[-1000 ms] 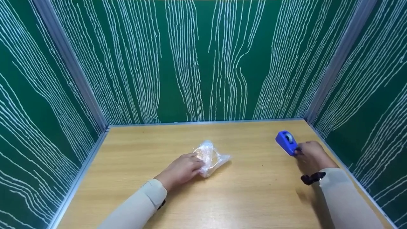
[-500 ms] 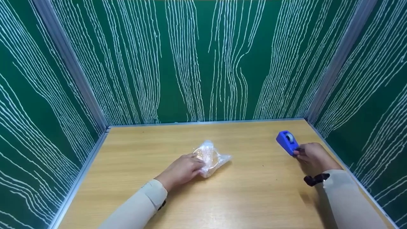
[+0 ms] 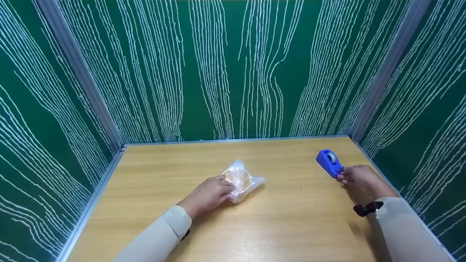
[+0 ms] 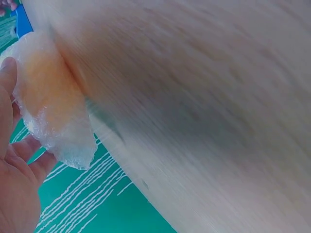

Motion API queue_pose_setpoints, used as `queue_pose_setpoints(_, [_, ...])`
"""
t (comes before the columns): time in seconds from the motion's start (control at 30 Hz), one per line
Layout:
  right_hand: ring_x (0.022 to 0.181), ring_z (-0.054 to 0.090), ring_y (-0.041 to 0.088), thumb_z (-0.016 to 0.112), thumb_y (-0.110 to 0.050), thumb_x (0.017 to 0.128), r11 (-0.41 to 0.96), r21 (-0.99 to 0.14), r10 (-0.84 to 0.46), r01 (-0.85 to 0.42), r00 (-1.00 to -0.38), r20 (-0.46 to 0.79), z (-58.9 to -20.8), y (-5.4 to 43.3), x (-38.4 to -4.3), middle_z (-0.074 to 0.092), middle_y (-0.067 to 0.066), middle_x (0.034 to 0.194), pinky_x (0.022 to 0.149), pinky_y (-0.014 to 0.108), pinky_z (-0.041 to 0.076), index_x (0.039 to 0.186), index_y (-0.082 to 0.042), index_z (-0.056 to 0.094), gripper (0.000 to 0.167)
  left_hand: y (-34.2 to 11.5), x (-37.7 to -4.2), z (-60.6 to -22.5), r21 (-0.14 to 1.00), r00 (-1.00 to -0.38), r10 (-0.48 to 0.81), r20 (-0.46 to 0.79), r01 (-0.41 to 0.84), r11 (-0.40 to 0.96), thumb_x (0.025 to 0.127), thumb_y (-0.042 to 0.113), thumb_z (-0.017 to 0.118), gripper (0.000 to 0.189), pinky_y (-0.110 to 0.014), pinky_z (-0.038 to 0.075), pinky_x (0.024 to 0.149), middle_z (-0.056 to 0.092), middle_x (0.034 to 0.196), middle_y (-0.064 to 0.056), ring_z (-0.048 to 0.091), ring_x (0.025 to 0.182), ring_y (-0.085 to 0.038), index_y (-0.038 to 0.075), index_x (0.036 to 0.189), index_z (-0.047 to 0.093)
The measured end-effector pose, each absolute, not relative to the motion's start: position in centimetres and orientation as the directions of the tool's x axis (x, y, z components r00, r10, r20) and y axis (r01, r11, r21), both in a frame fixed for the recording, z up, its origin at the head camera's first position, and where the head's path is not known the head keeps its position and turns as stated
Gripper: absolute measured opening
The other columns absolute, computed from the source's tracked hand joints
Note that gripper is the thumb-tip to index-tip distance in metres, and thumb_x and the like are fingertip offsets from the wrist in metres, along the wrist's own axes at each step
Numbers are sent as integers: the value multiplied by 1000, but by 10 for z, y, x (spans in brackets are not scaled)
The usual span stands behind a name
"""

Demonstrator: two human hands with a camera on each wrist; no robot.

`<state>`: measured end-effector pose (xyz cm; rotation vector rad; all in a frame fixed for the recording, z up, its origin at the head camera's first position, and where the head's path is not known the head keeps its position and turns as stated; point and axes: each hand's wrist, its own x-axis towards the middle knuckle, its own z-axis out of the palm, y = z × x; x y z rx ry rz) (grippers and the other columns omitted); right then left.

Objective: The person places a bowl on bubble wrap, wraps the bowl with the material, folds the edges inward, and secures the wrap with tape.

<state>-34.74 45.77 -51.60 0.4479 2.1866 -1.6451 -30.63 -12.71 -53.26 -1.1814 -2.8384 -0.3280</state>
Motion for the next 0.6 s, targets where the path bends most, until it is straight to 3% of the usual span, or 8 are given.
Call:
queue_pose_setpoints(0.2, [127,68,27,38,-34,124,326,-823,64,466,-879,-472,-524,459,-346,62,23,152,100,24,65,173,13,18,71,-126,-307,-533,148,-686,711,152,727,670,115,30,67,36,-50,41,137,79,148,-1,65,152,-23,14,146,79])
queue_pose_setpoints(0.33, [126,67,24,37,-37,125,348,-819,79,456,-885,-459,-527,460,-346,65,20,147,96,21,63,172,15,21,73,-126,-307,-533,163,-700,700,142,714,681,116,31,67,37,-51,40,138,77,150,-1,63,155,-24,15,147,78])
queue_pose_setpoints(0.43, [124,69,22,37,-36,125,358,-813,95,458,-885,-457,-526,460,-348,70,16,140,112,31,62,171,15,24,70,-126,-307,-534,161,-701,699,143,713,682,116,31,67,37,-51,40,138,77,151,-1,63,155,-24,15,147,78])
queue_pose_setpoints(0.6, [128,69,22,39,-34,124,327,-816,105,477,-876,-470,-526,461,-347,73,12,140,137,51,41,172,12,28,67,-126,-307,-534,155,-699,701,139,715,682,116,32,65,37,-51,40,138,76,152,-1,62,155,-24,16,148,78])
